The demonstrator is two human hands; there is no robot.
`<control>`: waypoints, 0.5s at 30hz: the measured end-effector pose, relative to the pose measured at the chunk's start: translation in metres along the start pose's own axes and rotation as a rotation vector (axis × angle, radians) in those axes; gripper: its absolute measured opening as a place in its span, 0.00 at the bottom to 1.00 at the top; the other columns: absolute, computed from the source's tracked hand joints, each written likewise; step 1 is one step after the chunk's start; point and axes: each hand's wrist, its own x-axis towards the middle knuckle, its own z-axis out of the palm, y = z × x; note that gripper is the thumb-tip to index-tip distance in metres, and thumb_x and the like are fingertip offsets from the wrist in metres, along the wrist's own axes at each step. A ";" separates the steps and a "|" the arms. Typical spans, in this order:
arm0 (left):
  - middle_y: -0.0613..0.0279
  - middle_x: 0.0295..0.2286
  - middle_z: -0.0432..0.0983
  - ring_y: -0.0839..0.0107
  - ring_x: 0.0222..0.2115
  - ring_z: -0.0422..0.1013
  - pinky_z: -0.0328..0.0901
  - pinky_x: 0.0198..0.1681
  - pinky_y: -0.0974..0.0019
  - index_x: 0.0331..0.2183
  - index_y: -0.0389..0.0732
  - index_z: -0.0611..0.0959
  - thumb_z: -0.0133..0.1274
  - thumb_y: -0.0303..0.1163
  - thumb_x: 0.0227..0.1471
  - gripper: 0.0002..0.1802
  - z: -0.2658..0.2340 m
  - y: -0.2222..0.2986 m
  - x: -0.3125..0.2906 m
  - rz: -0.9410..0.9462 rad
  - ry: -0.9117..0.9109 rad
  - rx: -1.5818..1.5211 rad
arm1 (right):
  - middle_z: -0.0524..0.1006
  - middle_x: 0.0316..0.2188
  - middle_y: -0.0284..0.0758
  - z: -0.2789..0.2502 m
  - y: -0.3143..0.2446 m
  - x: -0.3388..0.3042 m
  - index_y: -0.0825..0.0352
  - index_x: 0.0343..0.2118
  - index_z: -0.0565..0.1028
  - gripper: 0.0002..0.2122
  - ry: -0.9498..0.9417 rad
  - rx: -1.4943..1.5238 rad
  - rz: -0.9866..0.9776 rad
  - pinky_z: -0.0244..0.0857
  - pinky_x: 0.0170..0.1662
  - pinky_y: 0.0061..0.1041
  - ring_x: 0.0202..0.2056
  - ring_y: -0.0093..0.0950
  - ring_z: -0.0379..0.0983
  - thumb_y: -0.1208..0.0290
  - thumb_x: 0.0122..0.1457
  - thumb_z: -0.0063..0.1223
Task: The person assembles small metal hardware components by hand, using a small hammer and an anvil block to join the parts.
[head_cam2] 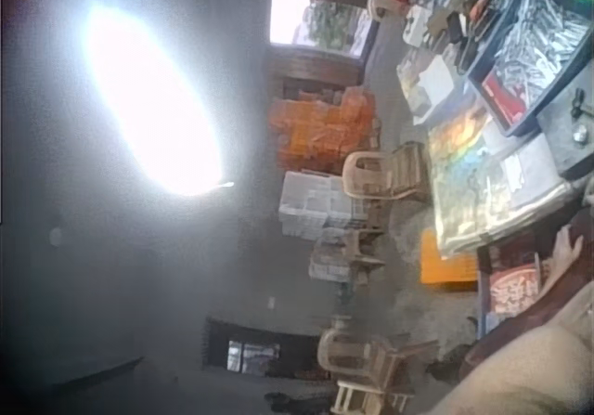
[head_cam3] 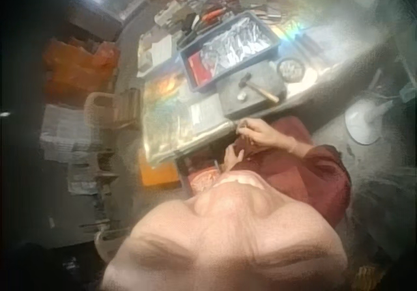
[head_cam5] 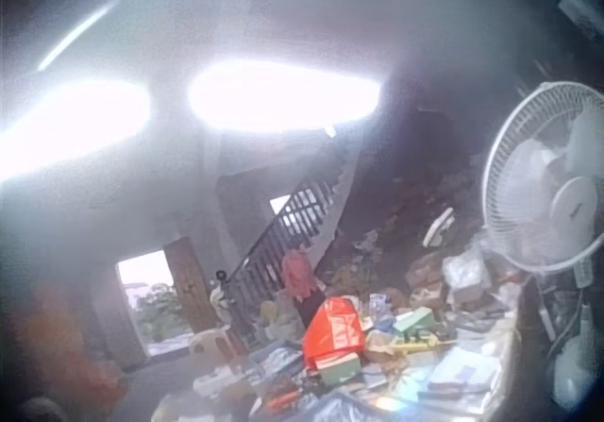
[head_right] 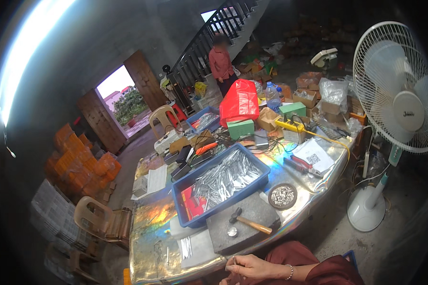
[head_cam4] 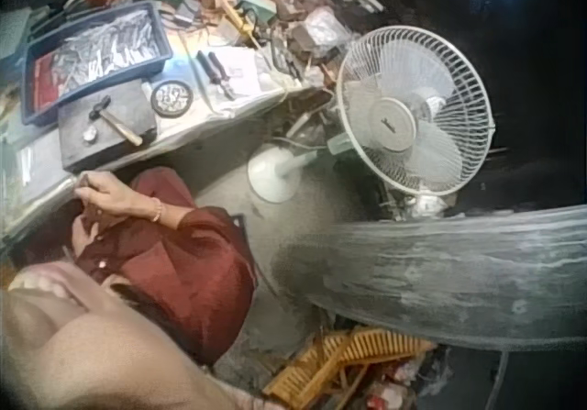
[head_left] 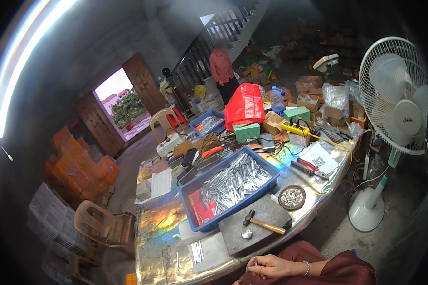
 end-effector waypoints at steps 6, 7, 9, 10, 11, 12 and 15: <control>0.45 0.41 0.70 0.50 0.42 0.67 0.63 0.45 0.55 0.45 0.38 0.73 0.54 0.38 0.50 0.22 -0.011 0.002 0.019 -0.171 -0.203 0.025 | 0.72 0.26 0.29 -0.006 -0.002 0.045 0.69 0.40 0.70 0.12 -0.054 -0.059 0.037 0.65 0.28 0.16 0.23 0.14 0.68 0.64 0.65 0.41; 0.45 0.41 0.70 0.51 0.42 0.68 0.63 0.45 0.56 0.45 0.38 0.73 0.54 0.37 0.50 0.21 -0.016 0.000 0.021 -0.169 -0.206 -0.015 | 0.72 0.26 0.29 -0.003 -0.001 0.053 0.69 0.40 0.70 0.12 -0.065 -0.053 0.056 0.66 0.28 0.16 0.23 0.14 0.68 0.64 0.65 0.41; 0.47 0.40 0.71 0.52 0.41 0.68 0.64 0.44 0.57 0.44 0.38 0.74 0.54 0.36 0.50 0.19 -0.025 -0.002 0.025 -0.167 -0.205 -0.098 | 0.72 0.26 0.29 0.000 -0.003 0.069 0.68 0.40 0.70 0.12 -0.094 -0.091 0.091 0.66 0.29 0.16 0.23 0.14 0.68 0.64 0.65 0.41; 0.47 0.39 0.72 0.53 0.41 0.68 0.64 0.44 0.58 0.43 0.38 0.74 0.53 0.35 0.50 0.19 -0.032 -0.003 0.025 -0.168 -0.202 -0.137 | 0.72 0.25 0.29 0.002 -0.003 0.075 0.68 0.39 0.70 0.12 -0.118 -0.131 0.111 0.66 0.29 0.16 0.24 0.14 0.69 0.64 0.65 0.41; 0.48 0.39 0.72 0.54 0.40 0.69 0.64 0.44 0.58 0.43 0.38 0.75 0.53 0.34 0.50 0.18 -0.040 -0.004 0.025 -0.167 -0.199 -0.173 | 0.72 0.25 0.29 0.004 -0.004 0.079 0.68 0.39 0.70 0.12 -0.125 -0.124 0.123 0.66 0.29 0.16 0.24 0.14 0.69 0.64 0.65 0.41; 0.48 0.38 0.72 0.55 0.40 0.69 0.64 0.43 0.59 0.42 0.38 0.75 0.53 0.34 0.50 0.17 -0.050 -0.005 0.025 -0.168 -0.196 -0.207 | 0.73 0.26 0.29 0.006 -0.005 0.083 0.67 0.39 0.70 0.11 -0.157 -0.119 0.121 0.66 0.29 0.17 0.24 0.15 0.69 0.64 0.65 0.41; 0.50 0.37 0.74 0.58 0.38 0.70 0.65 0.43 0.60 0.41 0.38 0.76 0.53 0.32 0.51 0.15 -0.082 0.001 0.030 -0.156 -0.204 -0.293 | 0.73 0.26 0.29 0.002 -0.001 0.090 0.67 0.38 0.70 0.11 -0.189 -0.123 0.098 0.67 0.30 0.18 0.24 0.16 0.70 0.64 0.64 0.42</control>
